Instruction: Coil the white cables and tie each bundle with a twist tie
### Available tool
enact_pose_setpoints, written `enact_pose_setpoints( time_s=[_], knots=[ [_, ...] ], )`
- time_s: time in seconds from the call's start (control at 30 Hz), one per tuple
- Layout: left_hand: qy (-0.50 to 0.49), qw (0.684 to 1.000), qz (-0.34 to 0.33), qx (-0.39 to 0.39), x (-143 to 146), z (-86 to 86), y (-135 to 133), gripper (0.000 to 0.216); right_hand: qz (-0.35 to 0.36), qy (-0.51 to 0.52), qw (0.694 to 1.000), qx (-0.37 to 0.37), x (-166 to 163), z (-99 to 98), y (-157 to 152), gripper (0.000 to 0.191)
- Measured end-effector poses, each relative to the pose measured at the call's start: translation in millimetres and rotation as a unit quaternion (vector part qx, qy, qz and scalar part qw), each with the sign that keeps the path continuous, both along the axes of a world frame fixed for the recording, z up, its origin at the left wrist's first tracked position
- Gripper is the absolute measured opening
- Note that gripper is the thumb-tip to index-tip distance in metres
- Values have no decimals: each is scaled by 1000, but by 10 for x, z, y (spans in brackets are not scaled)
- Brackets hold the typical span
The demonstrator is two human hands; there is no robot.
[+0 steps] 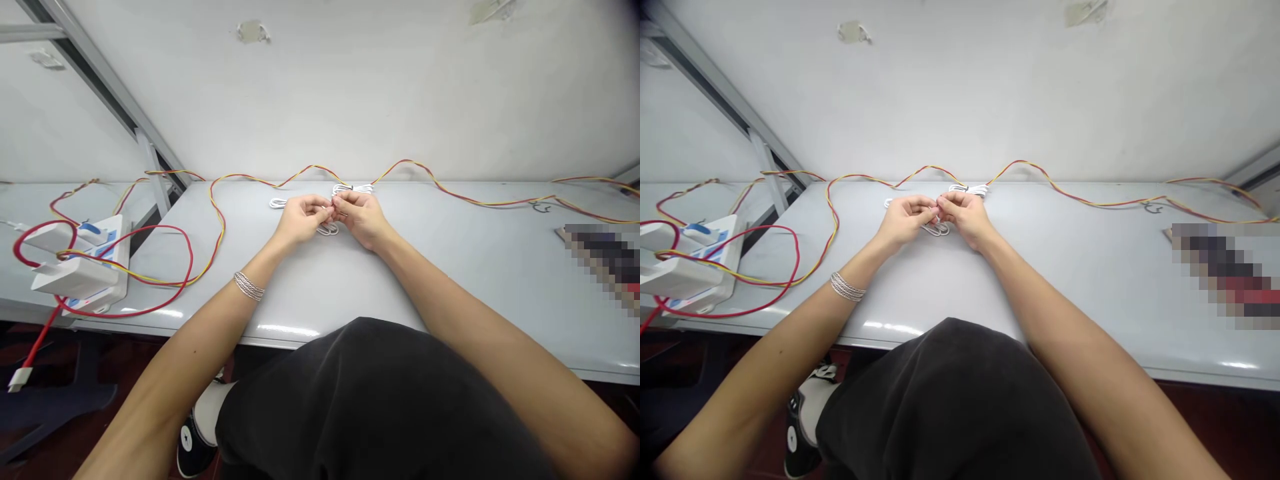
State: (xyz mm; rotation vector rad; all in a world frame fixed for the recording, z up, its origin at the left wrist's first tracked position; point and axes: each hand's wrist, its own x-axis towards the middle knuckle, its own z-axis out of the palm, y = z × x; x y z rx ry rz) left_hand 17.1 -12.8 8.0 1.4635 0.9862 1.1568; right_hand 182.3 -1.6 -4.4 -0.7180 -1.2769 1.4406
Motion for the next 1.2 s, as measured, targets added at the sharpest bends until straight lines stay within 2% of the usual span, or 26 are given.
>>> enact_pose_setpoints(
  time_s=[0.3, 0.73, 1.0, 1.2],
  knots=[
    [4, 999, 36, -23, 49, 26, -29, 4, 12, -7, 1000, 11, -17, 63, -32, 41],
    [16, 998, 48, -31, 40, 50, -44, 6, 34, -19, 999, 6, -2, 90, -38, 45],
    [31, 998, 49, -17, 38, 52, -34, 6, -5, -32, 999, 12, -27, 18, 3, 53],
    [72, 996, 51, 5, 7, 36, -9, 2, -32, -44, 998, 19, -53, -25, 16, 48]
  ],
)
